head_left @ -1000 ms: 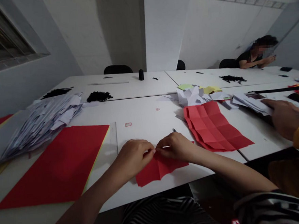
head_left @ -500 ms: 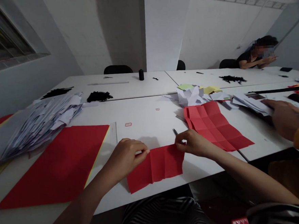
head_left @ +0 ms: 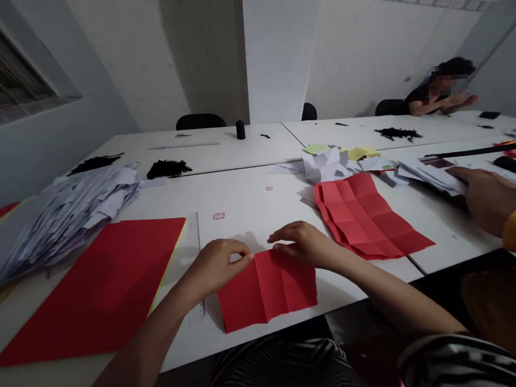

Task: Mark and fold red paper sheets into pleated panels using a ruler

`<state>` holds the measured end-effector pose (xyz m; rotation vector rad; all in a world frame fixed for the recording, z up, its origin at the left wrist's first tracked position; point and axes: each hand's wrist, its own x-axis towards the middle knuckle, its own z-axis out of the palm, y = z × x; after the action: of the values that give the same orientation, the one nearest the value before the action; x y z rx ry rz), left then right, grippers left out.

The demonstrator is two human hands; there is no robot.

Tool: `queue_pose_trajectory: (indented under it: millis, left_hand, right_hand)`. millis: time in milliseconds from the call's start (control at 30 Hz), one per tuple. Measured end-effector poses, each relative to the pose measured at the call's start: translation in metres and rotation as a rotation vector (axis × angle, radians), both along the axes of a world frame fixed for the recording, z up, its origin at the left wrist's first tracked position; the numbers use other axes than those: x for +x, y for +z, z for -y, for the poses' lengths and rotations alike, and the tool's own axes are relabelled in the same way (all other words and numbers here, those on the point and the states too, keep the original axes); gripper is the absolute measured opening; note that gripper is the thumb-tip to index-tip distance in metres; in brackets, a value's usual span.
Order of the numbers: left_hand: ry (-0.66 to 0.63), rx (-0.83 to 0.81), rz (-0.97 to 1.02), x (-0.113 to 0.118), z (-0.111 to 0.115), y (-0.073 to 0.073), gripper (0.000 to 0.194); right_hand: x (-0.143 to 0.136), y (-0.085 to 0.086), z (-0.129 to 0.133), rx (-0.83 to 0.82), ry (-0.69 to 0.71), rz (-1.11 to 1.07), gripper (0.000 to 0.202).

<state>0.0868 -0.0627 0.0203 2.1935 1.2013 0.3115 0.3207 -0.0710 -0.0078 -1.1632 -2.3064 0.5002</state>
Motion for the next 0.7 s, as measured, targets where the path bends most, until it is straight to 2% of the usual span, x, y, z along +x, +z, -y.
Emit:
queue_pose_trajectory:
  millis: [133, 300, 367, 467, 600, 700]
  left_hand:
    - [0.016, 0.046, -0.053, 0.005, 0.004, 0.004, 0.021]
    - [0.014, 0.092, -0.089, 0.004, 0.003, 0.003, 0.020]
    - [0.034, 0.111, -0.097, -0.007, -0.001, -0.002, 0.019]
    - [0.088, 0.099, -0.122, -0.039, -0.013, -0.013, 0.018]
    - [0.355, 0.138, -0.100, -0.081, -0.023, -0.031, 0.025]
    - [0.450, 0.141, 0.025, -0.087, -0.016, -0.039, 0.032]
  right_hand:
    - [-0.021, -0.004, -0.009, -0.119, 0.090, 0.038, 0.024]
    - [-0.017, -0.002, -0.009, -0.206, 0.043, 0.022, 0.022]
    - [-0.009, -0.003, -0.009, -0.210, 0.005, 0.017, 0.022]
    - [0.009, -0.006, -0.013, -0.237, -0.056, -0.024, 0.020]
    - [0.026, -0.011, -0.022, -0.371, -0.117, -0.155, 0.021]
    - [0.025, -0.015, -0.029, -0.500, -0.148, -0.253, 0.027]
